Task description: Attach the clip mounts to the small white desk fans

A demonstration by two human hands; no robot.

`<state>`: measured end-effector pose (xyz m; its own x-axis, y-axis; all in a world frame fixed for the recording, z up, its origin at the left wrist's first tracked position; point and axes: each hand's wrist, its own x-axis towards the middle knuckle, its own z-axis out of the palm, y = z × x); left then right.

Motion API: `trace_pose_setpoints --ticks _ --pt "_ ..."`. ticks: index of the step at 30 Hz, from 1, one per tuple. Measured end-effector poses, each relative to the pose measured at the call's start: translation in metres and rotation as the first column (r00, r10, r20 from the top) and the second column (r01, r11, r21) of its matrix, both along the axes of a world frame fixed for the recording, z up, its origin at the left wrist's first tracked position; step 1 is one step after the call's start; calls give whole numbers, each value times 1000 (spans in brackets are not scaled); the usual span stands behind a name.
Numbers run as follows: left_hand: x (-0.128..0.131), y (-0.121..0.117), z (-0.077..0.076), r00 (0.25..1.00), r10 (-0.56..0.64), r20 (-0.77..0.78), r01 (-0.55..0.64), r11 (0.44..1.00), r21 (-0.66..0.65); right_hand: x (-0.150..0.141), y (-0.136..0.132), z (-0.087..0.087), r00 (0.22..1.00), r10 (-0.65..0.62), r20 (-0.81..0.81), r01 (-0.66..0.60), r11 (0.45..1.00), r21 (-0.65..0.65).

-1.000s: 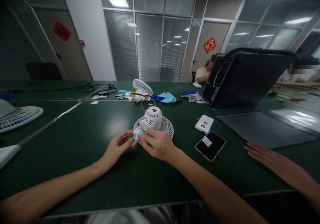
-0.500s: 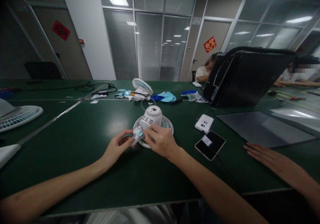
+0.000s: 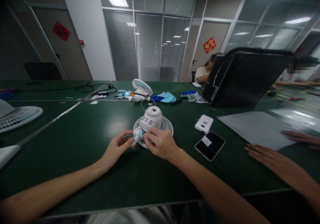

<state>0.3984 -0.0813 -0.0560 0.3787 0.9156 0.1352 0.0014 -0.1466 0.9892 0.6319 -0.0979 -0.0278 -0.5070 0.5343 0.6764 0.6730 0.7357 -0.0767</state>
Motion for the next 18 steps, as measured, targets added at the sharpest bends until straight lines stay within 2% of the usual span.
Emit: trace_pose_setpoints --ticks 3,8,14,18 --pt "0 0 1 1000 6 -1 -6 1000 6 -3 -1 -1 999 47 -15 -47 999 4" --pt "1 -1 2 1000 13 -6 -13 1000 8 0 2 -1 998 -30 -61 30 1000 3" --pt "0 0 0 1000 2 10 -2 1000 15 -2 -1 -1 999 36 -25 -36 999 -9" --pt "0 0 0 1000 2 1 -2 1000 15 -3 0 1 998 -16 -59 15 1000 -8"
